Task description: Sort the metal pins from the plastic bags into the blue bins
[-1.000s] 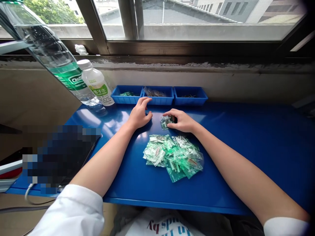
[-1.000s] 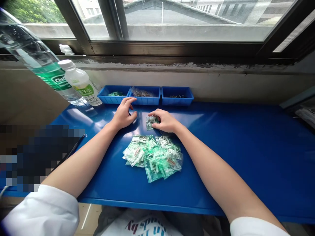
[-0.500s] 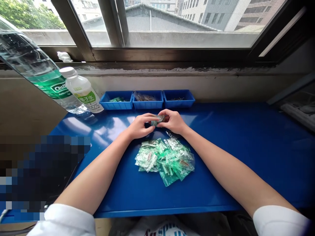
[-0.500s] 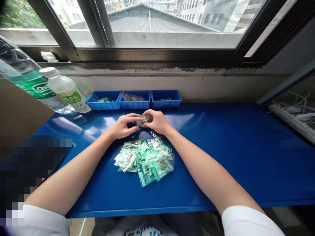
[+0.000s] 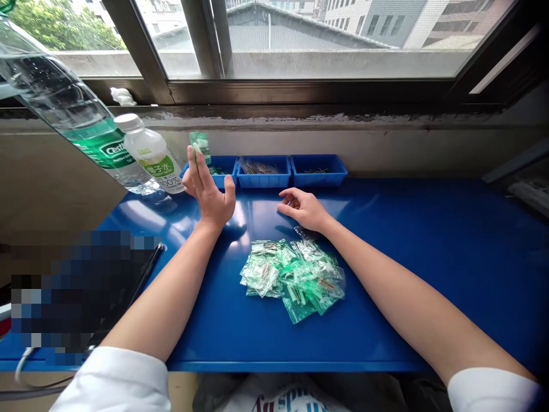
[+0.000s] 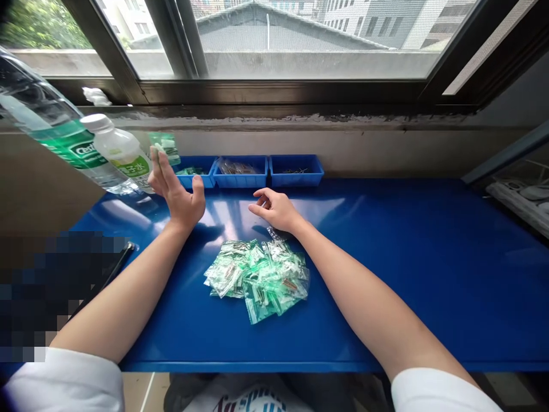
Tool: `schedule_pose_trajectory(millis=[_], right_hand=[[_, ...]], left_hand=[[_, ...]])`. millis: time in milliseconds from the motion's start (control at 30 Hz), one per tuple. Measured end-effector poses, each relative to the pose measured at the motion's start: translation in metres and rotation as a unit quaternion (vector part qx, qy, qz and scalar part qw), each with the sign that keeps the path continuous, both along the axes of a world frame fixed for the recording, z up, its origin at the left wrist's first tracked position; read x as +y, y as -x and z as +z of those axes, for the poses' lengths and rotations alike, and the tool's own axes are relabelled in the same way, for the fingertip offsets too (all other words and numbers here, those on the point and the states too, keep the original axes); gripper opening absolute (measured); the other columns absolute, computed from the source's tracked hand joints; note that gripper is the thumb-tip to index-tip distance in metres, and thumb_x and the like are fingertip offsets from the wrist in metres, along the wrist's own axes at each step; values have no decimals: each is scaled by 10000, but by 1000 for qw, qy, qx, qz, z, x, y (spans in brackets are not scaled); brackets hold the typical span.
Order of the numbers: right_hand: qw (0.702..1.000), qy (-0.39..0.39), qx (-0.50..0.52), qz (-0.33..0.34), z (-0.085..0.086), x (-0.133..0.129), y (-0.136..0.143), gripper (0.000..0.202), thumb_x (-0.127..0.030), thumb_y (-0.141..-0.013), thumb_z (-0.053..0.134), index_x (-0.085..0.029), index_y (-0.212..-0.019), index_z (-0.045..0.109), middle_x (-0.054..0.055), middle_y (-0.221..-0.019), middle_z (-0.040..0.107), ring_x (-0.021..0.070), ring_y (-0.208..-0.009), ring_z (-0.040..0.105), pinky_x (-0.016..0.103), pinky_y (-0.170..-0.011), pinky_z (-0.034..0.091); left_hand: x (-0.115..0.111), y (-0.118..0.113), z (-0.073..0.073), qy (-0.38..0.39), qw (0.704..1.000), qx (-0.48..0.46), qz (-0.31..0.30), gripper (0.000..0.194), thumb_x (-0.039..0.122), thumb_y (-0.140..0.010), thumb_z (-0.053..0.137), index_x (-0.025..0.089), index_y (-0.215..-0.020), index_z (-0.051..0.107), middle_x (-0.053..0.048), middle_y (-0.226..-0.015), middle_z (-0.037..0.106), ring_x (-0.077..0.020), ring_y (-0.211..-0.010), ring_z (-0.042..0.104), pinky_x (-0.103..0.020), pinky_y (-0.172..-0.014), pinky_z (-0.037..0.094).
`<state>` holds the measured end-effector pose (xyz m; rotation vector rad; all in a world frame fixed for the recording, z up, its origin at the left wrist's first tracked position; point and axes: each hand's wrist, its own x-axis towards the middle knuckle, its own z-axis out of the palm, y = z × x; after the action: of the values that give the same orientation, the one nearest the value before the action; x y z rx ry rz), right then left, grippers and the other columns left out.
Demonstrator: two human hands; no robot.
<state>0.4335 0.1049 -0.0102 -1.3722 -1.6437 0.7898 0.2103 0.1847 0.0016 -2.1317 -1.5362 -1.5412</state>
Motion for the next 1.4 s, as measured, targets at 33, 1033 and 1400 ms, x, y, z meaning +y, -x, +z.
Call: schedule_pose_trajectory(millis=[33,1033,1400], right_hand=[[1000,1,-4,0,0,0,0,399,-446,-768,655,-169,-1049,597,43,-844,652,138,-640,565,291,-611,482],[999,8,-18,25,1,-1,-2,273,-383,-796,623,-158,-933,691,57,-847,699,172,-737,619,291,-664,491],[944,-24,-230,237,19,-8,6,585,-640,-583,743,-215,-978,672,56,-964,587,218,-859,544,293,-655,396]], left_hand=[[2,2,0,13,1000,12,8,755,400,-830,535,211,-1500,244,-98,-1581,168,-315,-1406,214,-461,-1134,201],[0,-6,-10,232,911,275,-203,178,309,-812,467,201,-802,608,-52,-789,655,-214,-742,586,-309,-620,398],[1,-6,-12,225,915,271,-198,174,318,-808,471,207,-809,605,-56,-786,661,-216,-734,593,-310,-606,398]])
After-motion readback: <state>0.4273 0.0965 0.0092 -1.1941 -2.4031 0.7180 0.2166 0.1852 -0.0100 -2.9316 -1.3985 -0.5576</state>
